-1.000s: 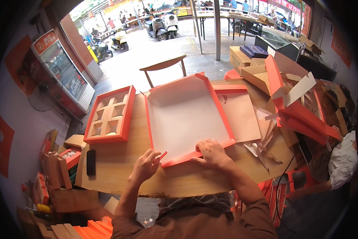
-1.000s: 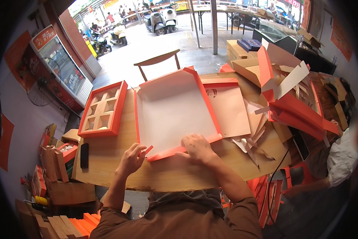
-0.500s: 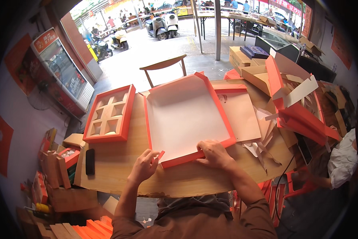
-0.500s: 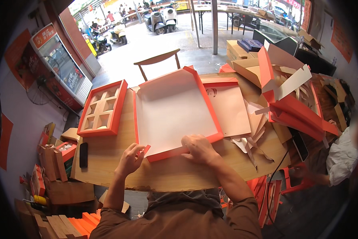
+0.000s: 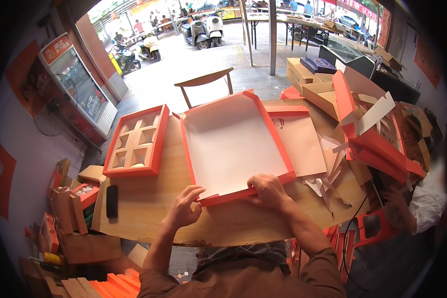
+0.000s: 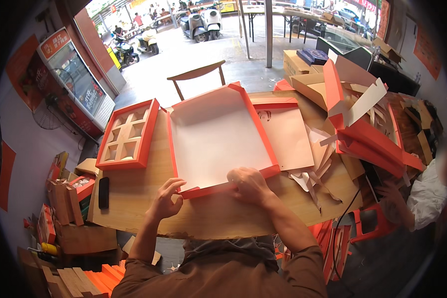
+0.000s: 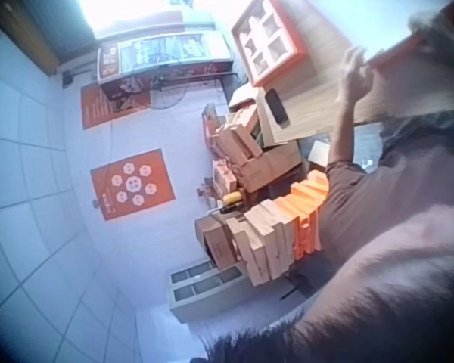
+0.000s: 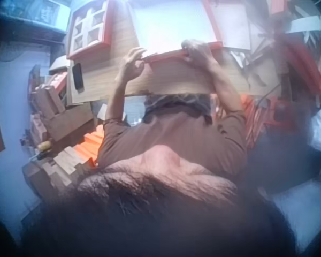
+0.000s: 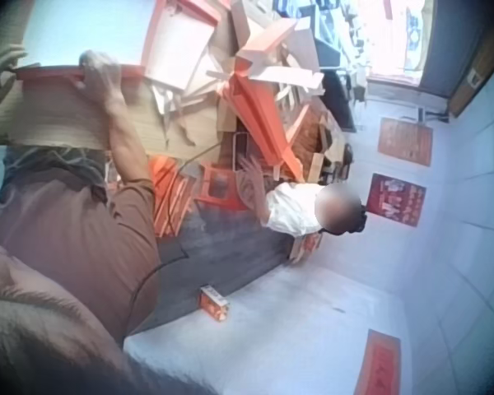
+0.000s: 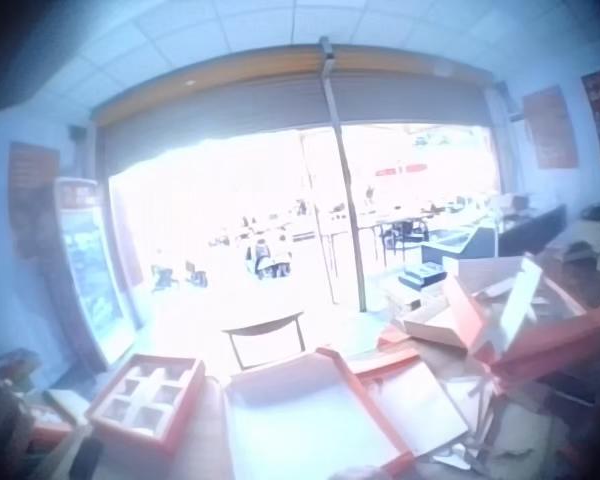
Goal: The person assembles a red cardboard box by folding and taping its edges. They then place a printed insert and several small white paper-wrapped items into the box compartments.
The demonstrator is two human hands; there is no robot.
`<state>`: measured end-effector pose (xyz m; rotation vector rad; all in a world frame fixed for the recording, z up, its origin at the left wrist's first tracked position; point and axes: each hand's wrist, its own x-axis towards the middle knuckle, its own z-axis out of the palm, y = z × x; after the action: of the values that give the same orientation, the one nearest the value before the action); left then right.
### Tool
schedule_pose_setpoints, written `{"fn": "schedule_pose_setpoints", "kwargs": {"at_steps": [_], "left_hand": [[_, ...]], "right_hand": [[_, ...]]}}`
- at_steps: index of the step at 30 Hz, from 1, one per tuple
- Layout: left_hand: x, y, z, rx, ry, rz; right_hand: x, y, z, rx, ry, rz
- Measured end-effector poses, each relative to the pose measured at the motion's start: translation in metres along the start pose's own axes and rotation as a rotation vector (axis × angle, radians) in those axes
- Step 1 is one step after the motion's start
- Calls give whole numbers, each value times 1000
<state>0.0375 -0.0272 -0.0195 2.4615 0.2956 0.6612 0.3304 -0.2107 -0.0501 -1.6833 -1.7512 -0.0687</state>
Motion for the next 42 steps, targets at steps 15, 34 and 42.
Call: {"fn": "schedule_pose_setpoints", "kwargs": {"at_steps": [15, 34, 42], "left_hand": [[8, -22, -4, -19, -245, 129], [31, -14, 2, 60, -337, 84], [38, -5, 0, 181, -344, 155]], "right_hand": [[-2, 12, 8, -42, 13, -81], [-7, 1, -1, 82, 12, -31], [-11, 0, 4, 65, -22, -30]]}}
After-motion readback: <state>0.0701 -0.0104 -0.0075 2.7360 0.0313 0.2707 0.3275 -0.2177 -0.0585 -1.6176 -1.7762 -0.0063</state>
